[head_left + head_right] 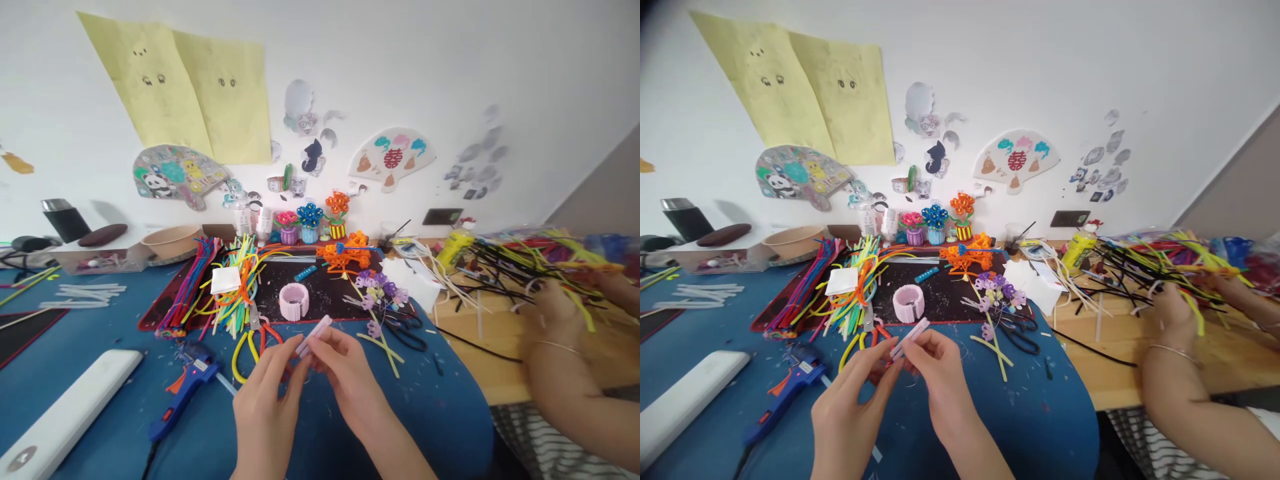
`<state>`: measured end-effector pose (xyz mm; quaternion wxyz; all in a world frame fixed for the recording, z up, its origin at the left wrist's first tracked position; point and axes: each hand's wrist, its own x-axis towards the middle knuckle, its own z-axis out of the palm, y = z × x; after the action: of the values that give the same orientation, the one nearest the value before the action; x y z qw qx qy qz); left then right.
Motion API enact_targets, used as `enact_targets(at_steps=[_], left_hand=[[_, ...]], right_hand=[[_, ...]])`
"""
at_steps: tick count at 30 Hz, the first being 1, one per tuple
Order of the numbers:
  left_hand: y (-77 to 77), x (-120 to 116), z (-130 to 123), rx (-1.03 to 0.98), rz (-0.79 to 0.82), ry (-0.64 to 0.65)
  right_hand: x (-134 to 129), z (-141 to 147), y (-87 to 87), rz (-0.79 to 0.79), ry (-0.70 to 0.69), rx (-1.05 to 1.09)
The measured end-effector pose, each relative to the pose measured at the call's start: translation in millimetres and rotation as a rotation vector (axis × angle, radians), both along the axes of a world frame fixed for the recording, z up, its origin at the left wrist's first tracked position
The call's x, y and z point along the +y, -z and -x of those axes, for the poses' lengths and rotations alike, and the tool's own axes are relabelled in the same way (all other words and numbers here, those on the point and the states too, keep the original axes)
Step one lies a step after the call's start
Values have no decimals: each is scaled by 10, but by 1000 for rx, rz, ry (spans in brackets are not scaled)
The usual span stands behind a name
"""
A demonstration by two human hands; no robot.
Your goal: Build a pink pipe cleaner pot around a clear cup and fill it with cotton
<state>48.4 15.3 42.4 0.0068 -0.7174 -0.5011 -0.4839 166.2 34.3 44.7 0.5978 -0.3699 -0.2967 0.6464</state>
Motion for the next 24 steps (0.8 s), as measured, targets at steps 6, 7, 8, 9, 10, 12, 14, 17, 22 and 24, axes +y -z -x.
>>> enact_targets(at_steps=[6,7,8,9,10,12,14,17,22,24], left_hand=[[8,70,68,-79,72,95],[5,77,92,-91,100,104],[0,81,117,-102,129,109],[-7,84,142,-114,158,115],[-15,86,165,-131,190,124],[-27,92,203,-182,260,153],[-20,103,227,-250,341,182],[39,132,249,-378,478,188],[150,213,260,-589,666,171],[160,251,249,-660,729,170]], right_hand=[[22,-111,76,-41,-68,-148],[22,-154,86,-89,-67,-207],[18,-203,93,-147,-53,-278],[11,-255,99,-214,-23,-362],[2,-306,102,-288,6,-469],[-15,-395,106,-446,77,-711],[-19,-456,116,-589,127,-913],[11,-505,163,-732,142,-1070],[102,-550,273,-841,131,-1219],[133,-558,291,-853,130,-1262]])
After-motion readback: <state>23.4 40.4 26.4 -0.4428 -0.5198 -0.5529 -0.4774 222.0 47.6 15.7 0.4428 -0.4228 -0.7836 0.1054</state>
